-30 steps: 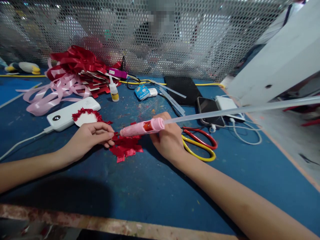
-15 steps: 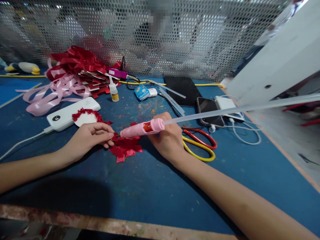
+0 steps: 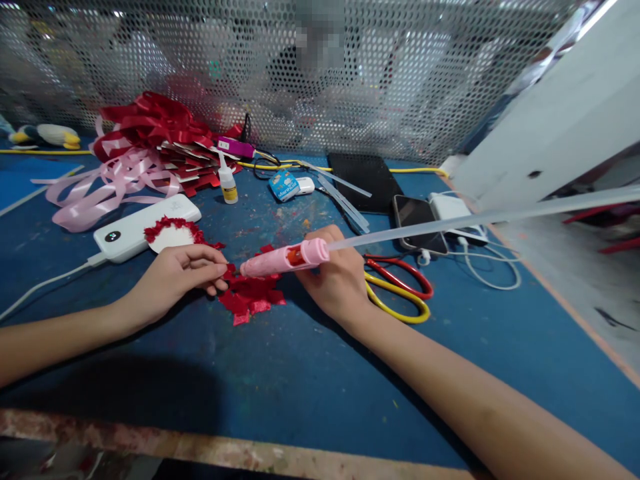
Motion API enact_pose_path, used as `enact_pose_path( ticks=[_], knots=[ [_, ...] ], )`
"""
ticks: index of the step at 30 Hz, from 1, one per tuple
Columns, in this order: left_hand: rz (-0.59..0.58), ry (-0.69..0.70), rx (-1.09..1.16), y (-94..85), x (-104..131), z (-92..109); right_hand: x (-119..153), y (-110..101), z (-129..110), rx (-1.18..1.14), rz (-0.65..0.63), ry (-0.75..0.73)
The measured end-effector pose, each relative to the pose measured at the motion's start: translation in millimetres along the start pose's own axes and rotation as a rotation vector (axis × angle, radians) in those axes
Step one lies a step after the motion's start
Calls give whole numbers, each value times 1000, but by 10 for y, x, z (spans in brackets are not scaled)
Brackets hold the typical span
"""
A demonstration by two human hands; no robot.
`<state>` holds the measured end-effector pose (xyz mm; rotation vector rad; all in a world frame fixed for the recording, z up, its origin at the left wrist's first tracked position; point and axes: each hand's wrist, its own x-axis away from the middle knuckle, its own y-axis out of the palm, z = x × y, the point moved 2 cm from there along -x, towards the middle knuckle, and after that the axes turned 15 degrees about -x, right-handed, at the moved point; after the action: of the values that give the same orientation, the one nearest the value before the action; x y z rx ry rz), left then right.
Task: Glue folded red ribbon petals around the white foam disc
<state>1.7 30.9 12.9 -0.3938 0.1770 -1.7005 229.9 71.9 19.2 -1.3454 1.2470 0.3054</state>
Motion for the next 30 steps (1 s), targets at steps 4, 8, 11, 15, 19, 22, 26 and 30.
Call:
enact_pose_path(
  ticks=[4, 8, 11, 15, 19, 22, 26, 30],
  knots=[
    [-10, -1, -15, -3, 0, 3, 1, 0, -2, 12, -5, 38],
    [-13, 0, -22, 1, 5, 3, 8, 2, -1, 6, 14, 40],
    [-5, -3, -34, 6, 7, 3, 22, 4, 9, 13, 14, 73],
    [1, 9, -44, 9, 7, 1, 31, 5, 13, -13, 13, 92],
    [-5, 20, -57, 7, 3, -2, 26, 6, 14, -29, 19, 88],
    [-17, 16, -72, 10, 6, 6, 23, 7, 12, -34, 22, 78],
    [-20, 8, -97, 16, 17, 26, 21, 8, 14, -8, 8, 99],
    [-14, 2, -97, 16, 16, 32, 17, 7, 17, -18, 9, 94]
  ],
)
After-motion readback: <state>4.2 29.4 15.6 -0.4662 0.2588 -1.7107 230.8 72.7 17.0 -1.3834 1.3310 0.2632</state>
